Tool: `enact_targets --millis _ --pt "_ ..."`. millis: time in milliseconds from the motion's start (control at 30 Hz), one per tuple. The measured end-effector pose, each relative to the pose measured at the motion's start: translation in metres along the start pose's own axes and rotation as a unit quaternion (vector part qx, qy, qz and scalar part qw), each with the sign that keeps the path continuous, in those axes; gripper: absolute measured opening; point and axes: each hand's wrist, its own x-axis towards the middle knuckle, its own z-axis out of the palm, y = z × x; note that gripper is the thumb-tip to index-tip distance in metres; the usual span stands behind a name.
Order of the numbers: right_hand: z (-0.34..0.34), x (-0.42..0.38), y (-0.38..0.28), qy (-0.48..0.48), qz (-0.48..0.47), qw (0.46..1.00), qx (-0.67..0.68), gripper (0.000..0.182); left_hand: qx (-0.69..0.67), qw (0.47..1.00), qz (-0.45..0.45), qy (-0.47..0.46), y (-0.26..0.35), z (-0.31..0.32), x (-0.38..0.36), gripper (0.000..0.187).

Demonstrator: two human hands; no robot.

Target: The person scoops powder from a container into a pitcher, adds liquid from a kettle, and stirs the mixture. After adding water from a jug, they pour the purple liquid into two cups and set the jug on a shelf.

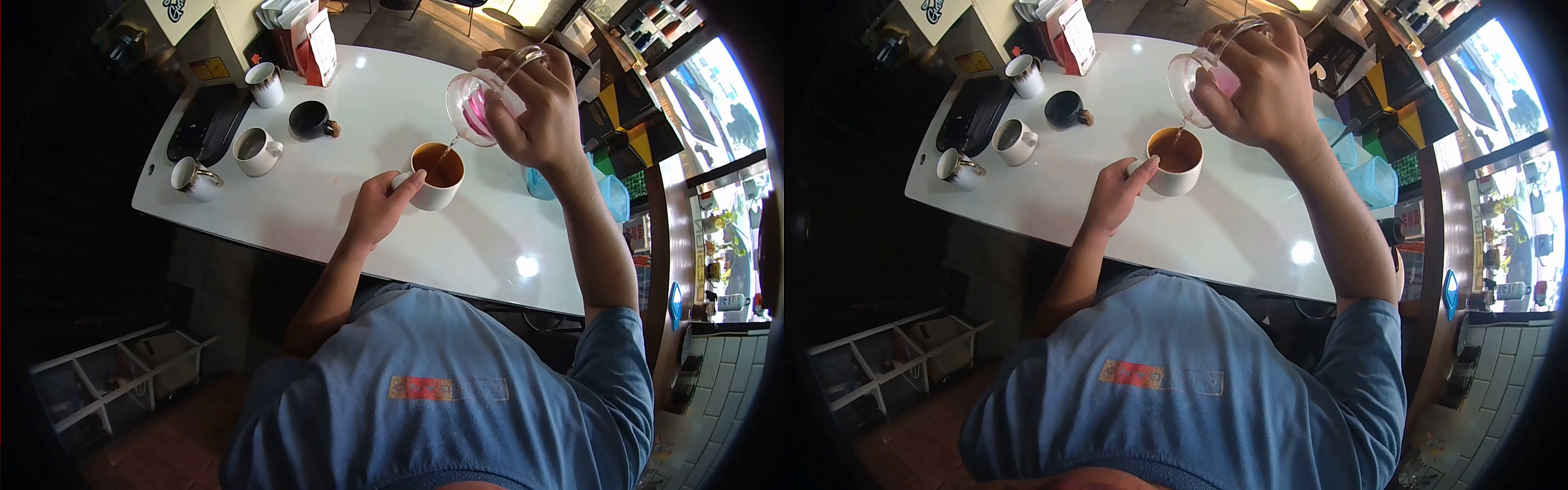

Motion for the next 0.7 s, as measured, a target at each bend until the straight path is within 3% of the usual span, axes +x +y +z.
enact_targets --millis 433,700 --pt "-0.004 0.0 0.005 -0.005 -0.001 1.0 0.012 0.029 0.021 1.0 0.007 0.011 -0.002 0.002 0.002 0.045" --pt "-0.005 0.004 0.015 0.024 -0.06 0.998 0.013 0.033 0.032 0.999 0.016 -0.001 0.007 0.004 0.0 0.046"
